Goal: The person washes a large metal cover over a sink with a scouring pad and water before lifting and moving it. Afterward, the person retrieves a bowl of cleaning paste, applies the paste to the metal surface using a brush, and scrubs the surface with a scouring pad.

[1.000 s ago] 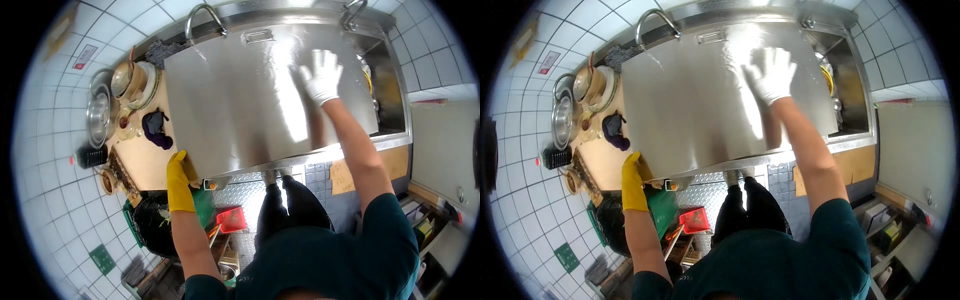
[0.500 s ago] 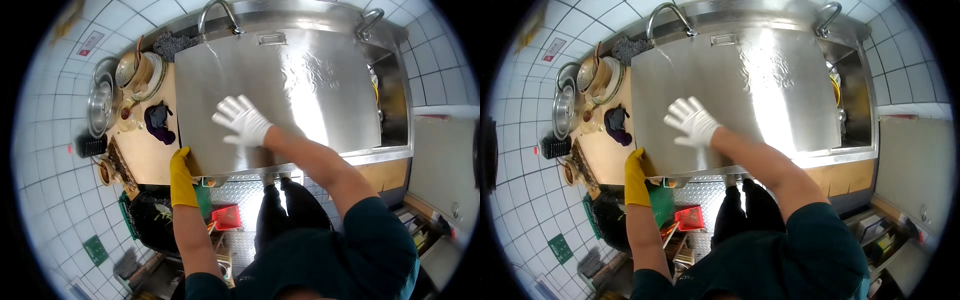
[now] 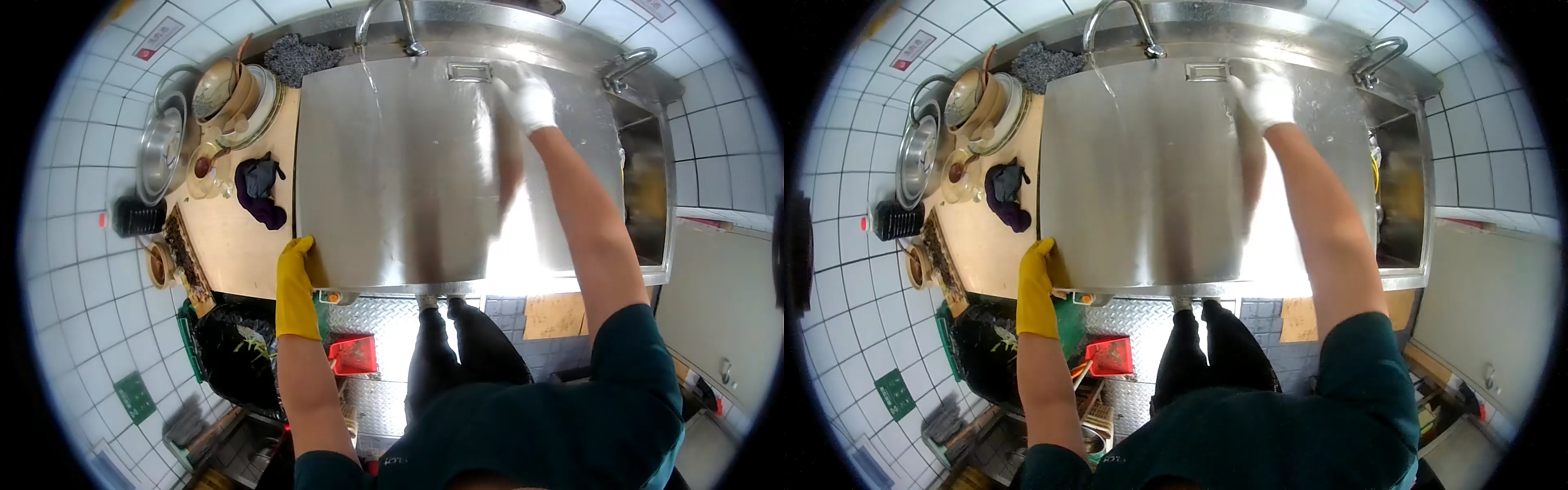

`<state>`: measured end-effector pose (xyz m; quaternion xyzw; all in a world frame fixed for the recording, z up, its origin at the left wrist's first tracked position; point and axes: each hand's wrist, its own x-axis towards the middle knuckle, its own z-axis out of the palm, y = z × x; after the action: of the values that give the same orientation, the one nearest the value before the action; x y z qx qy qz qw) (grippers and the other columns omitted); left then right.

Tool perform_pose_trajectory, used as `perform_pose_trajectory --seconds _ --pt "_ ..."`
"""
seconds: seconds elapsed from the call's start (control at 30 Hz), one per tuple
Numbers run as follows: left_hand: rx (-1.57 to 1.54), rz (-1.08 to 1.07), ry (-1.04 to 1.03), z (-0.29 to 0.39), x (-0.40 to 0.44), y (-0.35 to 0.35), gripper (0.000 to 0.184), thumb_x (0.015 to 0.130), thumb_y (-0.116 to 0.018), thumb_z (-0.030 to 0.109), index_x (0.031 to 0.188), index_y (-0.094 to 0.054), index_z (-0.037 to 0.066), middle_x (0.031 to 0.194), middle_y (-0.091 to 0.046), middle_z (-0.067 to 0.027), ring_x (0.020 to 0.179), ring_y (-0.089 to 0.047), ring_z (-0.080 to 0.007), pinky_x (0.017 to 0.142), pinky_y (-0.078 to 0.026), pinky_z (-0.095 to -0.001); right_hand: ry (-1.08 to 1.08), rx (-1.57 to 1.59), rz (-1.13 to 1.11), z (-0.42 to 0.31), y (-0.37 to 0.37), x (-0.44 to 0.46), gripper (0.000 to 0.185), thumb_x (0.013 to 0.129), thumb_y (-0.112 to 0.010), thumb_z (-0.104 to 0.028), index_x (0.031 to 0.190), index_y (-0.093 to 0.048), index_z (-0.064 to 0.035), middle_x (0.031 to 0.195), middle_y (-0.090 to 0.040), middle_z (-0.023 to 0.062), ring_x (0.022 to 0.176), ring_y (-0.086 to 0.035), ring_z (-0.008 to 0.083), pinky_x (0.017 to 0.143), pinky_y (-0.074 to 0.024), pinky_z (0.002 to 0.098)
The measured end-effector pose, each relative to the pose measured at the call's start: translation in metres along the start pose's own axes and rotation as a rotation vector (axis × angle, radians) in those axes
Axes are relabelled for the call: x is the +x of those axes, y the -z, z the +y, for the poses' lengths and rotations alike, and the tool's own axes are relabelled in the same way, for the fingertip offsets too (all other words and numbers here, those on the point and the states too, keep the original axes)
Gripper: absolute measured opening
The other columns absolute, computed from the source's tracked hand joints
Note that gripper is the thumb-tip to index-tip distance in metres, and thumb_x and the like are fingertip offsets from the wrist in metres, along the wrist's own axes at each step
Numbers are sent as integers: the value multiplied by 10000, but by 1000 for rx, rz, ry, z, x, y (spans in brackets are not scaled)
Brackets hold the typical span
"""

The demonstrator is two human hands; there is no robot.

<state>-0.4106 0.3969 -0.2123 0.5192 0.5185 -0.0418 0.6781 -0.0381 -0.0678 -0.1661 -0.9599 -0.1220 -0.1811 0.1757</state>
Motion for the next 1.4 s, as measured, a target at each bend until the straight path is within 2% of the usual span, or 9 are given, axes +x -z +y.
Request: perform_pose_trajectory --seconds 0.2,0.53,0.77,0.97,1.0,1.13,1.27,1.3,1.4 --pt "-34 -22 -36 -5 -1 5 260 969 -810 198 1168 -738 47 1000 -739 -34 857 -698 -184 776 -581 -347 -22 -18 -306 -112 -52 76 642 1015 -600 -636 1321 -706 -81 1226 -785 171 1187 -733 348 1018 -564 478" --pt "55 -7 -98 -2 -9 0 194 975 -782 219 1114 -741 90 952 -703 -10 840 -663 -172 756 -553 -344 76 12 -387 -118 -109 107 530 1094 -458 -556 1221 -794 -167 1248 -782 131 1179 -728 358 1015 -556 498" --pt "-40 -19 -37 -4 -6 -1 170 987 -783 202 1088 -730 77 934 -723 -10 819 -691 -178 757 -577 -341 -71 101 -326 -114 -117 106 623 1114 -425 -542 1158 -816 -59 1192 -779 218 1132 -740 414 1023 -549 511" --pt "-27 -43 -37 2 -13 -3 230 981 -792 184 1158 -737 48 990 -733 -20 877 -687 -165 796 -561 -316 -26 175 -298 -116 -110 103 607 1118 -422 -544 1238 -792 -79 1221 -768 229 1181 -716 421 1040 -540 509" --pt "-12 -30 -60 3 -17 -5 207 987 -780 191 1139 -739 57 977 -721 -16 880 -679 -165 802 -554 -319 -91 247 -340 -113 -107 99 612 1110 -431 -573 1376 -732 -110 1272 -754 230 1217 -697 422 1068 -529 500" --pt "-4 -59 -95 -6 -5 5 199 976 -791 164 1131 -752 46 971 -737 -16 873 -687 -159 788 -552 -307 -31 181 -159 -81 -58 49 818 1040 -586 -634 1628 -471 -77 1549 -612 183 1483 -520 364 1215 -409 507" --pt "57 -50 -146 -14 12 15 178 980 -784 184 1103 -755 60 937 -716 -1 843 -661 -149 780 -533 -310 49 -56 86 29 59 -51 581 919 -749 -381 1406 -630 -86 1309 -714 172 1276 -632 400 1088 -487 522" --pt "79 -47 -108 -11 13 15 169 982 -781 189 1089 -751 62 929 -709 -1 839 -656 -150 775 -531 -312 -49 -154 131 68 85 -81 553 889 -772 -351 1362 -656 -89 1294 -719 181 1256 -643 409 1056 -508 533" --pt "90 -67 -107 -6 10 10 164 984 -775 227 1032 -726 79 895 -688 1 825 -641 -164 769 -531 -342 -572 -413 57 211 135 -192 683 979 -689 -592 1400 -624 -59 1351 -697 260 1250 -665 456 1055 -545 517"
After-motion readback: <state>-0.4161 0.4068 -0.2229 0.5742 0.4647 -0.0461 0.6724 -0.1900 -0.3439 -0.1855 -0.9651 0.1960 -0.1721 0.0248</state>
